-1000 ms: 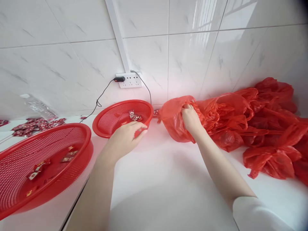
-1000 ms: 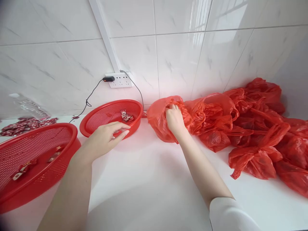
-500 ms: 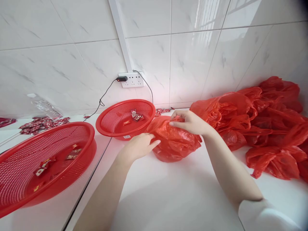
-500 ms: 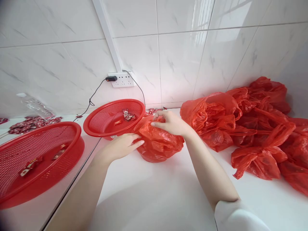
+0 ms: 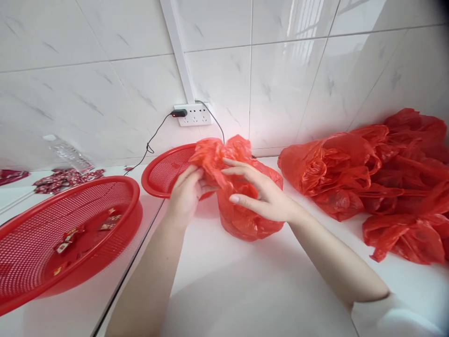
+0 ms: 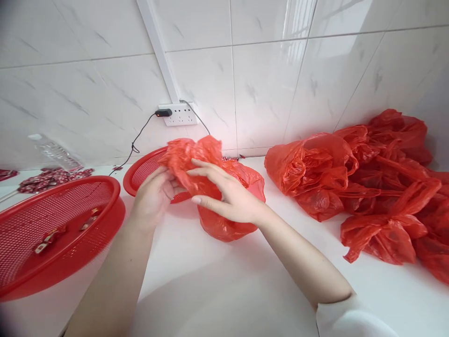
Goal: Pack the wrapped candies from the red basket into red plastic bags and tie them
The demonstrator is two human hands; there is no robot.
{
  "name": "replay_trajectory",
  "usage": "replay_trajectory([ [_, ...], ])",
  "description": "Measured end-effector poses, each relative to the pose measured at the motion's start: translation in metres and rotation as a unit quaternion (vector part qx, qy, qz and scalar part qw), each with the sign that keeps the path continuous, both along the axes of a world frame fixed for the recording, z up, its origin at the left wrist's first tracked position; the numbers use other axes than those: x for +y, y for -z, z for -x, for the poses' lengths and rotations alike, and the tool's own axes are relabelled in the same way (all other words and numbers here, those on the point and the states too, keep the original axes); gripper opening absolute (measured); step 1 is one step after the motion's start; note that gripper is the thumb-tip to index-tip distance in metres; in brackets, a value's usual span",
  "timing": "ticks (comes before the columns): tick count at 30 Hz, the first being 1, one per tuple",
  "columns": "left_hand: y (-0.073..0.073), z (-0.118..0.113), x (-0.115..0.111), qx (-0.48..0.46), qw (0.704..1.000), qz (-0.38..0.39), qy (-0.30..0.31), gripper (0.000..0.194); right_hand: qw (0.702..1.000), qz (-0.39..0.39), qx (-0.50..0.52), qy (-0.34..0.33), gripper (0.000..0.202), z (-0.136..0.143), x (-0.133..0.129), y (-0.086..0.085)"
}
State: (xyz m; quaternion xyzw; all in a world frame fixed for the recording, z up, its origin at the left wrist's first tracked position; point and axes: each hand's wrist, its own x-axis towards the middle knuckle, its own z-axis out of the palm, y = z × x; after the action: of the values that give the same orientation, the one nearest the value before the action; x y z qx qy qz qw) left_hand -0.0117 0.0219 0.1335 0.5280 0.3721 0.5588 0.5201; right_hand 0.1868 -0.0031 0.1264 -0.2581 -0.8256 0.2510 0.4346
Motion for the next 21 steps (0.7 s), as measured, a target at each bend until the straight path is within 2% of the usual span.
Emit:
replay_trajectory([
  [2,-0.003,0.007,0.006,-0.023,0.999,-0.009,-0.047,0.019,1.000,-0.014,0.008,0.021,0.020,-0.002,0.001,-0.001],
  [5,-0.005,0.019,0.013,-0.007,0.996,-0.017,-0.086,0.016,0.992,0.056,-0.104,-0.033,0.019,-0.008,0.004,0.000],
  [7,-0.006,0.026,0.013,-0.004,0.994,-0.038,-0.098,0.012,0.953,0.147,-0.250,-0.086,0.017,-0.012,0.008,0.007],
  [8,-0.007,0.028,0.013,-0.010,0.994,-0.048,-0.095,0.010,0.925,0.189,-0.320,-0.082,0.016,-0.013,0.012,0.013],
  [10,-0.008,0.034,0.011,-0.027,0.995,-0.047,-0.084,0.011,0.882,0.236,-0.409,-0.002,0.018,-0.013,0.021,0.025],
  [12,-0.010,0.038,0.008,-0.028,0.995,-0.005,-0.096,0.017,0.871,0.230,-0.417,0.120,0.015,-0.013,0.030,0.033],
  [14,-0.011,0.041,0.008,-0.006,0.991,0.034,-0.129,0.022,0.878,0.194,-0.388,0.201,0.018,-0.013,0.035,0.033],
  [15,-0.011,0.041,0.008,0.007,0.989,0.037,-0.143,0.023,0.889,0.172,-0.362,0.222,0.021,-0.014,0.036,0.029],
  [17,-0.008,0.039,0.009,0.026,0.991,0.007,-0.131,0.024,0.924,0.135,-0.274,0.232,0.023,-0.014,0.030,0.018],
  [19,-0.004,0.035,0.010,0.035,0.994,-0.030,-0.102,0.025,0.963,0.116,-0.155,0.186,0.029,-0.013,0.020,0.007],
  [21,0.000,0.028,0.010,0.080,0.993,-0.032,-0.083,0.028,0.985,0.116,-0.073,0.106,0.030,-0.010,0.011,0.000],
])
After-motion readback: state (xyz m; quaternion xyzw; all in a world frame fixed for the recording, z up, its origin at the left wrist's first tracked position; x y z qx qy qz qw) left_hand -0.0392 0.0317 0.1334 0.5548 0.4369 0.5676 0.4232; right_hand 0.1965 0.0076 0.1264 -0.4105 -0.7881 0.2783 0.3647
